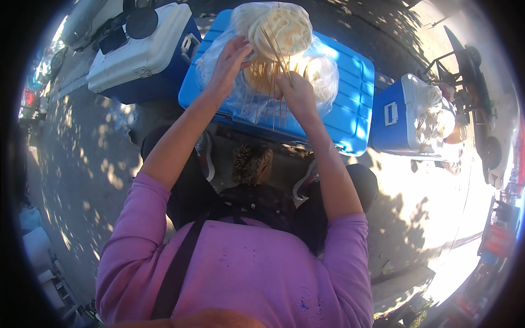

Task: The person sits on the ground and assembles round flatbreads onto wooden skewers, then places them into plastic bags. The person handles the flatbreads and skewers by hand, repeatedly picking up items and packaging them.

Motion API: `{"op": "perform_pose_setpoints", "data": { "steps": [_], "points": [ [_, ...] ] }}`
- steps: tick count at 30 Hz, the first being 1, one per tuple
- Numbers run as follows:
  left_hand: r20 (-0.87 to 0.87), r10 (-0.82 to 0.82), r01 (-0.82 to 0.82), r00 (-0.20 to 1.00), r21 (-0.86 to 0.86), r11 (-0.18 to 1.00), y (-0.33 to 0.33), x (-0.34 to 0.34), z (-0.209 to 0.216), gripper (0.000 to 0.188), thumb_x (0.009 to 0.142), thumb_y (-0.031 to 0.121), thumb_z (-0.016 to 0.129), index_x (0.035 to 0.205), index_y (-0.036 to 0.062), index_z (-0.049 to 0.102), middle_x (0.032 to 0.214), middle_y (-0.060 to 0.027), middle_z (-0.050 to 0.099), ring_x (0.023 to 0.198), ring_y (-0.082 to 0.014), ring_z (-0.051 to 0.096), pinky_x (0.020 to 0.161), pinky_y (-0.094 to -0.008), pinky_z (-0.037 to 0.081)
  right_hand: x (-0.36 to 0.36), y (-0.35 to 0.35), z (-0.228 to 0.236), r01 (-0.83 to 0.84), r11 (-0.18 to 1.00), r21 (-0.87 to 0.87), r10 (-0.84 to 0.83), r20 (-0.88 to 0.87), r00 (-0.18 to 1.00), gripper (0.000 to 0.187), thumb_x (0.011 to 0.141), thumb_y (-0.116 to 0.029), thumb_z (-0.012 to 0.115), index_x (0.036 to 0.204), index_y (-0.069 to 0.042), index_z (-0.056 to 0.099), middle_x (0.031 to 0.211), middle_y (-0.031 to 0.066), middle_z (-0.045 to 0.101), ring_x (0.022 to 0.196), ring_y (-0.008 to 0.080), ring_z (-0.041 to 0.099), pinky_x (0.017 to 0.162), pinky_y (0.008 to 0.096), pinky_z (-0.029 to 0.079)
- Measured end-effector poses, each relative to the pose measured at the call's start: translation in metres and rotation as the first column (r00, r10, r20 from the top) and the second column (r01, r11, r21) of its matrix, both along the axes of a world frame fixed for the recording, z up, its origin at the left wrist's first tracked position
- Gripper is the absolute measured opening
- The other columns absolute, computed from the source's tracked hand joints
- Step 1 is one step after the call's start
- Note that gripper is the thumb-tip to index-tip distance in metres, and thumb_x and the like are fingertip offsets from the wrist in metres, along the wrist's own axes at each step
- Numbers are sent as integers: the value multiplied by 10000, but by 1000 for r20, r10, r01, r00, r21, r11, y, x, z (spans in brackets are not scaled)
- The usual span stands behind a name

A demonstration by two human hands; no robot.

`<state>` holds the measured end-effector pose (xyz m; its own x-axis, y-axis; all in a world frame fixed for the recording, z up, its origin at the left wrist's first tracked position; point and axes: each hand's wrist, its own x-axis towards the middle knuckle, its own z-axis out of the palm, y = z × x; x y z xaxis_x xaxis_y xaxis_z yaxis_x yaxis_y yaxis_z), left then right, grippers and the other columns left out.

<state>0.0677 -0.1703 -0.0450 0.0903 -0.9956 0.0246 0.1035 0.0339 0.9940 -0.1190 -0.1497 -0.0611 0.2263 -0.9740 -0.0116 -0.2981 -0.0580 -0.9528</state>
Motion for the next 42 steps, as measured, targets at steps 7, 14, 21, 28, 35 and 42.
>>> {"op": "perform_pose_setpoints", "data": {
  "steps": [7, 14, 21, 28, 35, 42],
  "points": [
    [-77, -12, 18, 997, 76, 997, -10, -14, 1, 680, 842, 311, 662, 1349, 6, 328, 1223, -129, 509, 1100, -227, 522, 887, -345, 435, -2, 3, -7, -3, 948, -317, -100, -308, 946, 258, 922, -243, 556, 909, 13, 535, 616, 129, 593, 550, 206, 592, 532, 340, 447],
    [-97, 38, -40, 995, -27, 999, -24, -33, -17, 814, 777, 331, 729, 1382, 39, 270, 1186, -117, 521, 993, -191, 575, 723, -301, 497, 2, -2, -10, 32, 946, -322, -109, -225, 968, 235, 921, -224, 550, 922, 12, 543, 597, 129, 578, 526, 210, 580, 512, 349, 443],
    [-169, 94, -93, 981, 12, 996, -29, -35, -13, 860, 711, 206, 771, 1355, 4, 237, 1197, -166, 480, 1070, -240, 534, 862, -334, 501, -16, 0, 28, 142, 975, -169, -148, -22, 989, 271, 955, -262, 520, 942, -9, 617, 555, -9, 499, 514, 65, 467, 479, 251, 378],
    [-319, 45, 6, 947, 157, 988, -32, -25, -10, 617, 773, 261, 666, 1272, 30, 385, 1102, -142, 564, 952, -227, 609, 779, -354, 535, -155, -41, -66, 486, 842, -233, -538, -415, 734, 244, 858, -198, 545, 1019, -20, 588, 832, 168, 659, 793, 307, 646, 701, 410, 493],
    [-576, -81, 205, 813, 152, 967, -26, 8, -10, 541, 862, 275, 576, 1270, -29, 391, 1142, -179, 567, 955, -264, 615, 805, -374, 532, -175, -33, -80, 526, 793, -308, -568, -686, 454, 278, 839, -155, 540, 1093, -55, 589, 1025, 205, 629, 982, 386, 604, 815, 468, 483],
    [-559, -50, 196, 828, 205, 959, -8, 7, 5, 535, 786, 353, 649, 1160, 11, 478, 946, -102, 608, 824, -173, 596, 754, -316, 492, -166, -35, -66, 467, 852, -238, -418, -846, 332, 231, 854, -134, 472, 1025, -60, 608, 1061, 183, 606, 952, 377, 624, 803, 462, 493]
  ]
}}
